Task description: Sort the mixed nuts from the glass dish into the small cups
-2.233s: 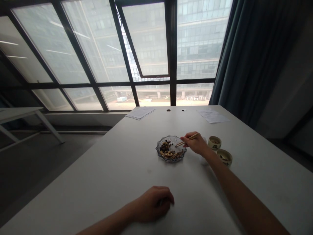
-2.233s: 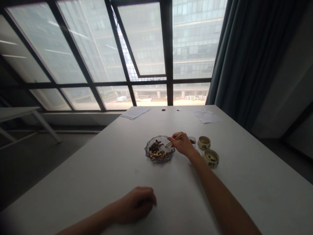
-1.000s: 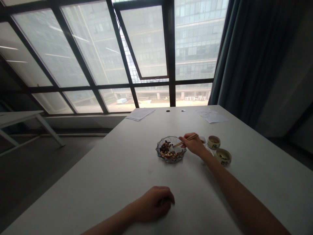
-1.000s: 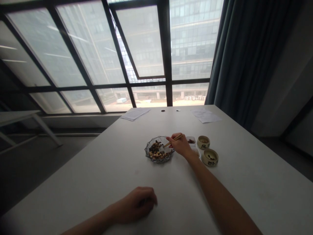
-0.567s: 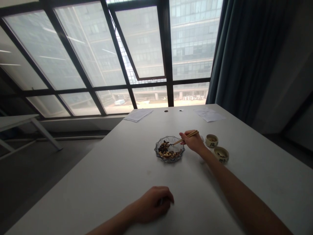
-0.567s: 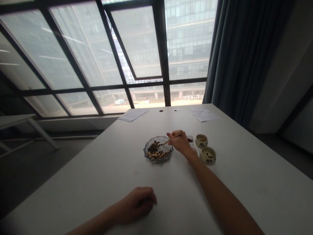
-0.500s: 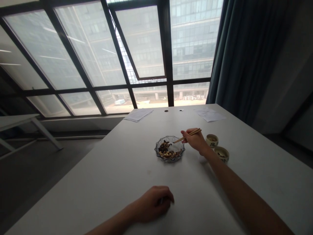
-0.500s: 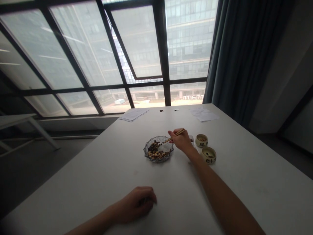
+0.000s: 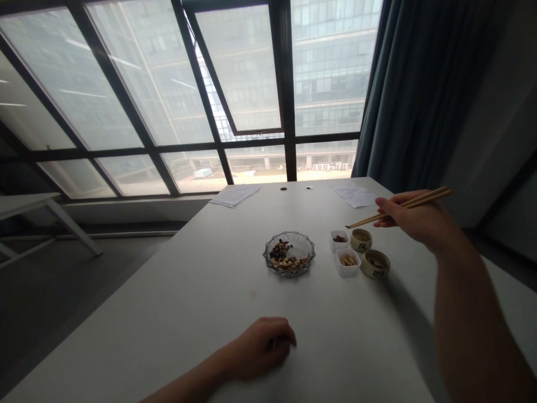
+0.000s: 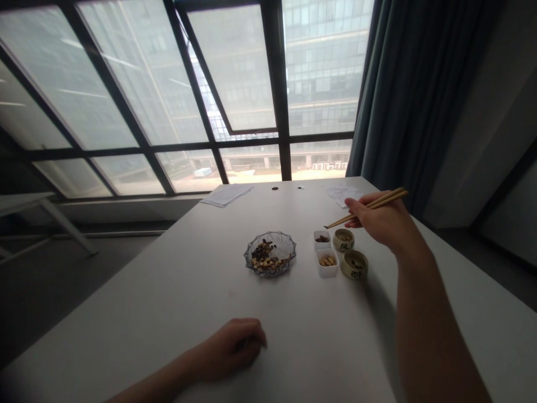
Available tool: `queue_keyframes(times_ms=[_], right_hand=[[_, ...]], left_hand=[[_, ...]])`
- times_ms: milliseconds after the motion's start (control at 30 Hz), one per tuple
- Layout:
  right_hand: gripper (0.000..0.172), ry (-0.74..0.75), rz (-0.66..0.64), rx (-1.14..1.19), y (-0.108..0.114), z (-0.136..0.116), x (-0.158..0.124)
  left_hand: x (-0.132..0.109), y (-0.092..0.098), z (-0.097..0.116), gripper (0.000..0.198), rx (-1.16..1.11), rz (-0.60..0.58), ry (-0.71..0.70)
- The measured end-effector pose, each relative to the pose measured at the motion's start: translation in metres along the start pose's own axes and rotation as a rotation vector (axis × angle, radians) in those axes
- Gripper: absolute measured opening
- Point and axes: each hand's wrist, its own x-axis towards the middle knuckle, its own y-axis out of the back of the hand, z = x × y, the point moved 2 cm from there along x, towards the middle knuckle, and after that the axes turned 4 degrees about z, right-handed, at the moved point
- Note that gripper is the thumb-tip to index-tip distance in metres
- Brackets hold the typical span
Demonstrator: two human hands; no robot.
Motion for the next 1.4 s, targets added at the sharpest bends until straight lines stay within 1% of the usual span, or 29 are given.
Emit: queue_keyframes(times_ms=[67,133,267,367,467,533,667,767,833,933,1067,1200,1300,1400], right_hand=[[0.021,-0.039,0.014,-0.013,0.012,0.007,0.003],[0.018,-0.08,-0.003,-0.049,0.021,0.015,0.008],[0.019,-0.176,-0.087,-0.128,0.028,0.029,0.013],[0.027,-0.225,-0.137,-0.089,0.024,0.032,0.013],[0.034,-0.18,-0.165,-0.031,0.019,0.037,0.017],[0.033,-0.176,-0.178,-0.034,0.016,0.044,0.021],[0.032,-0.223,-0.229,-0.11,0.006,0.063,0.032],[0.035,-0.196,-0.288,-0.137,-0.005,0.07,0.036],[0.035,-0.174,-0.289,-0.135,-0.01,0.069,0.037],[0.031,-0.193,-0.241,-0.144,-0.011,0.062,0.035],[0.027,-0.213,-0.171,-0.152,-0.006,0.054,0.032],[0.026,-0.198,-0.136,-0.135,0.001,0.049,0.029],[0.024,-0.162,-0.133,-0.132,0.003,0.041,0.024],[0.023,-0.059,-0.128,-0.087,-0.005,0.026,0.016]], left_hand=[[0.0,0.001,0.001,0.024,0.002,0.0,0.006],[0.0,0.001,0.002,0.024,0.0,0.004,0.003],[0.001,0.001,0.002,0.023,-0.007,0.019,-0.006],[0.001,0.001,0.0,0.024,-0.016,0.019,-0.002],[0.0,0.0,0.0,0.025,-0.023,0.022,-0.002],[0.0,0.0,0.0,0.024,-0.025,0.024,-0.004],[0.0,0.001,0.001,0.024,-0.031,0.021,-0.001],[0.0,0.0,0.0,0.024,-0.03,0.019,0.005],[0.0,0.0,0.0,0.024,-0.032,0.018,0.004],[0.0,-0.001,-0.001,0.023,-0.042,0.016,0.002],[0.0,-0.001,-0.001,0.024,-0.047,0.031,-0.005],[-0.001,-0.001,-0.001,0.024,-0.044,0.025,-0.001],[-0.001,-0.001,-0.001,0.024,-0.042,0.025,0.008],[-0.001,-0.001,-0.001,0.025,-0.041,0.026,0.007]])
